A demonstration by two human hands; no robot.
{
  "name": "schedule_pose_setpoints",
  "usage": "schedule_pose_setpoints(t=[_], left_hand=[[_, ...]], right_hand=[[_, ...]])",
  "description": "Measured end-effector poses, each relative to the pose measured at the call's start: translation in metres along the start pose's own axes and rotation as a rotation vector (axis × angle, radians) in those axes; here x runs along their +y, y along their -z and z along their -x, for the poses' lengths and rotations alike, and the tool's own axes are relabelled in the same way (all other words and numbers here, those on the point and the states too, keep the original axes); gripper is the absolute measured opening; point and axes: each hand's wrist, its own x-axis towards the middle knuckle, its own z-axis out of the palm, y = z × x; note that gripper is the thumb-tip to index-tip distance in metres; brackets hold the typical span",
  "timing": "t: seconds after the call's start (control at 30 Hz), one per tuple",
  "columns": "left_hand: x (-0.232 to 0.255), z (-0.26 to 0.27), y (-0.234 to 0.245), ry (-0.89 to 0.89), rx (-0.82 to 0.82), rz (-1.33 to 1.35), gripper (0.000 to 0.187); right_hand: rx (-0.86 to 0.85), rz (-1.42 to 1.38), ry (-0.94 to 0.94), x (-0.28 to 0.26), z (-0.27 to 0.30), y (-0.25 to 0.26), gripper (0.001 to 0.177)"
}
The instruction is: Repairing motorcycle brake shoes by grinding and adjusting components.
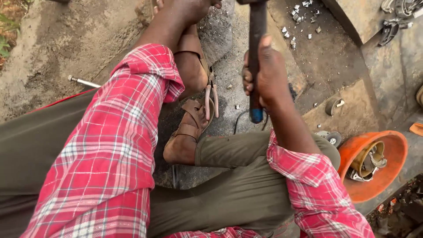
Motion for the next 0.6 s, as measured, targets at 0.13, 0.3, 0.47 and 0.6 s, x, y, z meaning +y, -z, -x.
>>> schedule_pose_setpoints(t=[0.13,0.3,0.47,0.6], left_hand=[[0.03,0.008,0.044,0.136,0.123,-0.057,0.028],[-0.017,-0.007,-0.02,0.072,0.0,0.022,0.022],[-0.021,-0.002,-0.019,0.008,-0.012,0.143,0.024],[0.028,0.027,0.053,0.199,-0.039,-0.123,0.035]], right_hand=[[-0.058,-0.087,0.405,-0.055,0.03,0.036,0.083],[-0.116,-0.332,0.916,-0.051,0.012,0.062,0.079],[-0.011,-0.162,0.125,0.027,-0.039,0.001,0.063],[-0.016,-0.104,-0.147,0.009,-0.048,0.008,0.066]])
